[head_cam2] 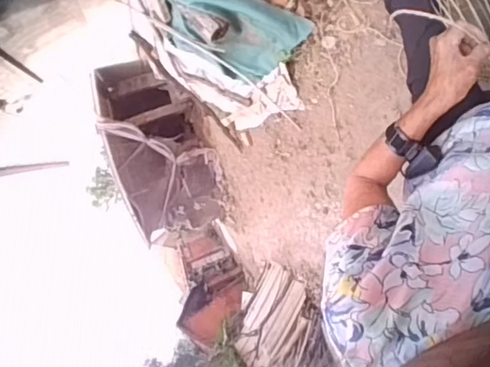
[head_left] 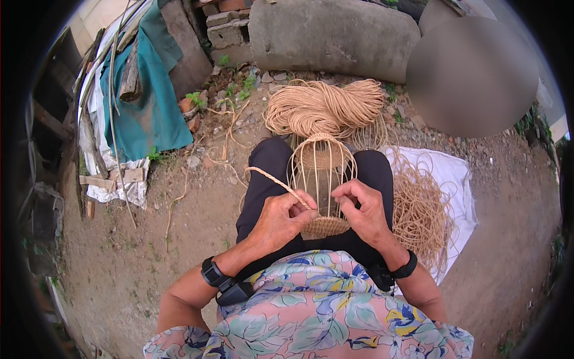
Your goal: Weaving a rattan or vine structure into a basket shape by hand.
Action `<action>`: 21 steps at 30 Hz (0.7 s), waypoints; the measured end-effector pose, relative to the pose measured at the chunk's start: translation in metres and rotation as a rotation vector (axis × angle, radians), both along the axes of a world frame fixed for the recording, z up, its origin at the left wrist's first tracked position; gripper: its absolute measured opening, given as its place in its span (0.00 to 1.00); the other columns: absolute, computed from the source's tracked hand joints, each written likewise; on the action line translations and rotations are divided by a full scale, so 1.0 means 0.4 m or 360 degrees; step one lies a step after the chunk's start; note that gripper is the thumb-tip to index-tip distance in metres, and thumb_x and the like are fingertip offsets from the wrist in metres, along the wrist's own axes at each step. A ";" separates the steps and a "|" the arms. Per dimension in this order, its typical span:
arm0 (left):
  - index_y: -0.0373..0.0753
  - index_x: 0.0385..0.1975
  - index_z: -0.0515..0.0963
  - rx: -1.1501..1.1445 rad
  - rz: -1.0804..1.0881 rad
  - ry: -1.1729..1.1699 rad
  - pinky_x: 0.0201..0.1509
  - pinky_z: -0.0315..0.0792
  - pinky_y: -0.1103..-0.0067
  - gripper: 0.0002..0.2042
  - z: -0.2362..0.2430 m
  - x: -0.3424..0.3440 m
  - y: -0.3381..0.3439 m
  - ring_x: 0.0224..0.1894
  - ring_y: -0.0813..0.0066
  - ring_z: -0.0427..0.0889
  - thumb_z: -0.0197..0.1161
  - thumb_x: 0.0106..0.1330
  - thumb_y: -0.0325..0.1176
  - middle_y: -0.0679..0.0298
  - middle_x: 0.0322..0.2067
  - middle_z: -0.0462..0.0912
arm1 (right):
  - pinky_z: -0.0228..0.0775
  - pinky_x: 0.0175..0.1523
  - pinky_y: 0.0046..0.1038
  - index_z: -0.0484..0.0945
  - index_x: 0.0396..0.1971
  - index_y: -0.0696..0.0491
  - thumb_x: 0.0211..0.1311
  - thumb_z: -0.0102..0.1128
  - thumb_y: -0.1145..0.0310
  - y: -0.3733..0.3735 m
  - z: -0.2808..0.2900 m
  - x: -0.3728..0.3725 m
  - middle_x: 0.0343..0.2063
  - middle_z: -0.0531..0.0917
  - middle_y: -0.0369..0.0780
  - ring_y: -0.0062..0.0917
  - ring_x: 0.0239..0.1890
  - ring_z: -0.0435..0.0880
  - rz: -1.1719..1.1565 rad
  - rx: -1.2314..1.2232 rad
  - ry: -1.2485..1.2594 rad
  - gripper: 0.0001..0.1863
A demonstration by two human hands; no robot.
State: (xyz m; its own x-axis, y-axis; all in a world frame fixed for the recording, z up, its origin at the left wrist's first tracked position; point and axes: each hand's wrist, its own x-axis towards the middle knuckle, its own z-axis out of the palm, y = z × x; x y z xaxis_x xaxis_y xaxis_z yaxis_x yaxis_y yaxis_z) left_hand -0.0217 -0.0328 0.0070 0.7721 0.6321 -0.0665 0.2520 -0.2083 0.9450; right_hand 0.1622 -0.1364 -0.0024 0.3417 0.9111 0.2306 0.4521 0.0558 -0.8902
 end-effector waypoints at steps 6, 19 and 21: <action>0.36 0.39 0.78 0.0086 -0.0237 -0.0216 0.30 0.71 0.84 0.07 0.010 0.013 0.004 0.26 0.86 0.75 0.63 0.64 0.28 0.68 0.25 0.81 | 0.68 0.32 0.28 0.76 0.30 0.59 0.54 0.61 0.73 -0.006 0.015 -0.013 0.23 0.72 0.40 0.31 0.26 0.76 0.0500 0.0021 -0.0365 0.06; 0.36 0.48 0.74 -0.0016 -0.0185 0.0031 0.34 0.75 0.78 0.12 -0.012 0.007 0.028 0.29 0.78 0.80 0.50 0.68 0.26 0.63 0.30 0.84 | 0.61 0.25 0.15 0.72 0.26 0.53 0.63 0.61 0.69 -0.078 -0.091 0.033 0.21 0.73 0.29 0.08 0.22 0.69 0.0010 -0.0353 0.0829 0.09; 0.37 0.49 0.75 0.0084 -0.0259 0.0030 0.33 0.74 0.78 0.12 -0.007 0.011 0.028 0.28 0.79 0.79 0.50 0.68 0.26 0.64 0.29 0.83 | 0.61 0.23 0.15 0.72 0.26 0.52 0.62 0.61 0.69 -0.078 -0.088 0.031 0.21 0.73 0.29 0.09 0.20 0.69 0.0000 -0.0430 0.0749 0.08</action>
State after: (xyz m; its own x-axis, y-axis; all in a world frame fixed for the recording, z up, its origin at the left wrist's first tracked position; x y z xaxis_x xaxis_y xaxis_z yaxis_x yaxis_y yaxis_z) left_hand -0.0173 -0.0217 0.0040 0.8633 0.5020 -0.0523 0.2288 -0.2968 0.9271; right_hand 0.1746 -0.1674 -0.0376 0.3514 0.9167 -0.1900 0.0011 -0.2034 -0.9791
